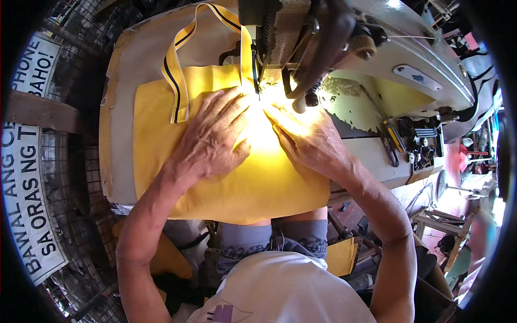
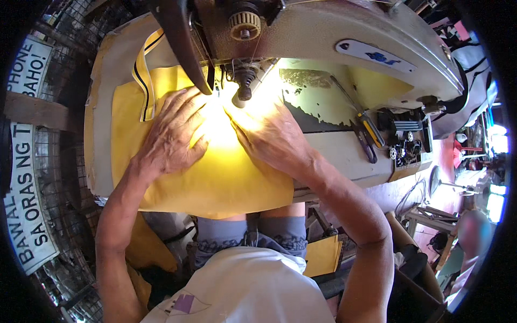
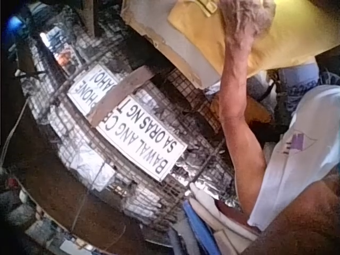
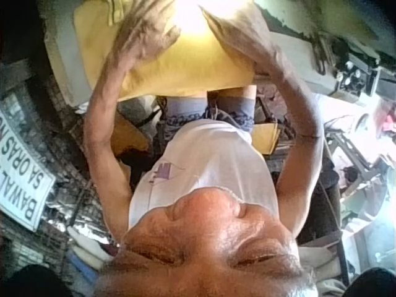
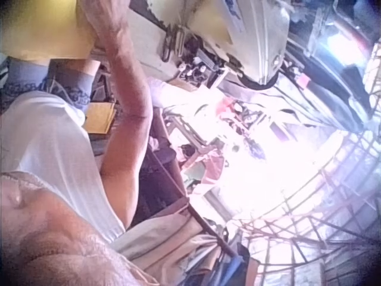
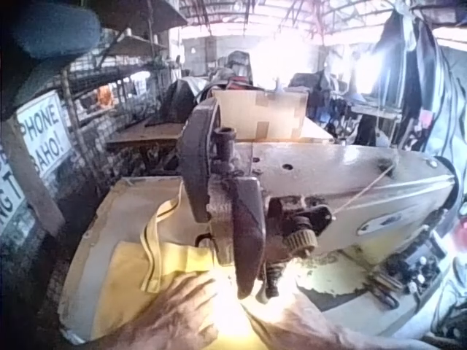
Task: Sewing handles and a pocket onto a yellow tote bag using an industrial sewing machine.
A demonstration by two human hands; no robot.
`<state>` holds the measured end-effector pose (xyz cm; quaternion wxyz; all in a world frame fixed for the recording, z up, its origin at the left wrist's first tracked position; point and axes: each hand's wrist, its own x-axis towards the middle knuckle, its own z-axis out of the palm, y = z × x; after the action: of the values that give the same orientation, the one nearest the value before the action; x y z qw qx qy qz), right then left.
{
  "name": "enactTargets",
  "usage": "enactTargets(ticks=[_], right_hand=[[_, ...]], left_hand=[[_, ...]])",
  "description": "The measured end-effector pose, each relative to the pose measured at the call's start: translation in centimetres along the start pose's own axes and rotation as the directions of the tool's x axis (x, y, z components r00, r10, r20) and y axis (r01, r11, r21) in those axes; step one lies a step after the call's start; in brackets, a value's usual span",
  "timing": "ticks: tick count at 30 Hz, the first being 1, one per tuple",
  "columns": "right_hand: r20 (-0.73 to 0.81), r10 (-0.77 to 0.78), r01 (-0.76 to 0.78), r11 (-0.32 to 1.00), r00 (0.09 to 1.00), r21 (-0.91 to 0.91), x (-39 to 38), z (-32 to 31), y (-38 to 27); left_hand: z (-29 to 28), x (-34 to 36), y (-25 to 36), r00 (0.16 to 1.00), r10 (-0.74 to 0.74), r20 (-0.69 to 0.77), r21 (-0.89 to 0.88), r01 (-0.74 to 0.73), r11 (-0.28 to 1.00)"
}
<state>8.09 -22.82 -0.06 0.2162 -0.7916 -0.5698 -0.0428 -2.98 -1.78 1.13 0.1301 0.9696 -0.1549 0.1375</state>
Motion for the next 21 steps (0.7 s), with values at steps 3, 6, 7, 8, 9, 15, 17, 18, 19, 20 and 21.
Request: enactTargets(ticks=[3, 6, 7, 8, 9, 15, 17, 18, 19, 20, 21], right_hand=[[0.005, -0.032, 0.032, 0.999, 0.999, 0.004, 0.2, 0.0, 0.5], [0.045, -0.029, 0.03, 0.999, 0.999, -0.026, 0.2, 0.0, 1.1], [0.041, -0.029, 0.03, 0.999, 0.999, -0.027, -0.1, -0.3, 1.1], [0.083, -0.013, 0.017, 0.999, 0.996, -0.051, -0.5, -0.9, 0.8], [0.12, -0.028, 0.037, 0.996, 0.992, -0.079, -1.2, -2.0, 0.8], [-0.312, 0.161, -0.267, 0.903, 0.936, -0.335, -9.4, -16.7, 2.5], [-0.399, 0.164, -0.38, 0.738, 0.902, -0.557, -11.9, -22.9, 7.2], [-0.39, 0.129, -0.384, 0.609, 0.912, -0.694, -12.8, -25.7, 10.3], [-0.333, 0.111, -0.343, 0.488, 0.936, -0.803, -13.4, -28.1, 13.8], [-0.304, 0.105, -0.317, 0.473, 0.947, -0.822, -13.5, -30.3, 17.5], [-0.289, 0.124, -0.312, 0.499, 0.949, -0.809, -13.3, -32.1, 21.3]], left_hand=[[0.0, 0.2, -0.4, 0.999, -0.003, 0.047, -0.004, 0.003, 1.0], [0.1, 0.5, -0.6, 1.0, 0.01, 0.022, -0.003, -0.01, 1.0], [0.1, 0.8, -0.9, 1.0, 0.022, 0.014, -0.007, -0.022, 1.0], [0.1, 0.9, -1.2, 1.0, 0.022, 0.007, -0.015, -0.022, 1.0], [0.1, 1.0, -1.2, 0.999, 0.034, -0.002, 0.002, -0.034, 0.999], [0.1, 0.9, -1.5, 1.0, 0.023, 0.008, 0.02, -0.023, 1.0], [0.0, 0.9, -1.5, 1.0, 0.01, -0.004, 0.015, -0.01, 1.0], [0.0, 0.9, -1.5, 1.0, -0.007, 0.0, 0.004, 0.007, 1.0], [0.0, 0.9, -1.6, 1.0, 0.001, -0.005, 0.005, -0.001, 1.0], [0.0, 0.9, -1.6, 1.0, -0.001, 0.001, 0.002, 0.001, 1.0], [-0.1, 0.9, -1.6, 1.0, -0.018, 0.023, 0.012, 0.018, 1.0]])
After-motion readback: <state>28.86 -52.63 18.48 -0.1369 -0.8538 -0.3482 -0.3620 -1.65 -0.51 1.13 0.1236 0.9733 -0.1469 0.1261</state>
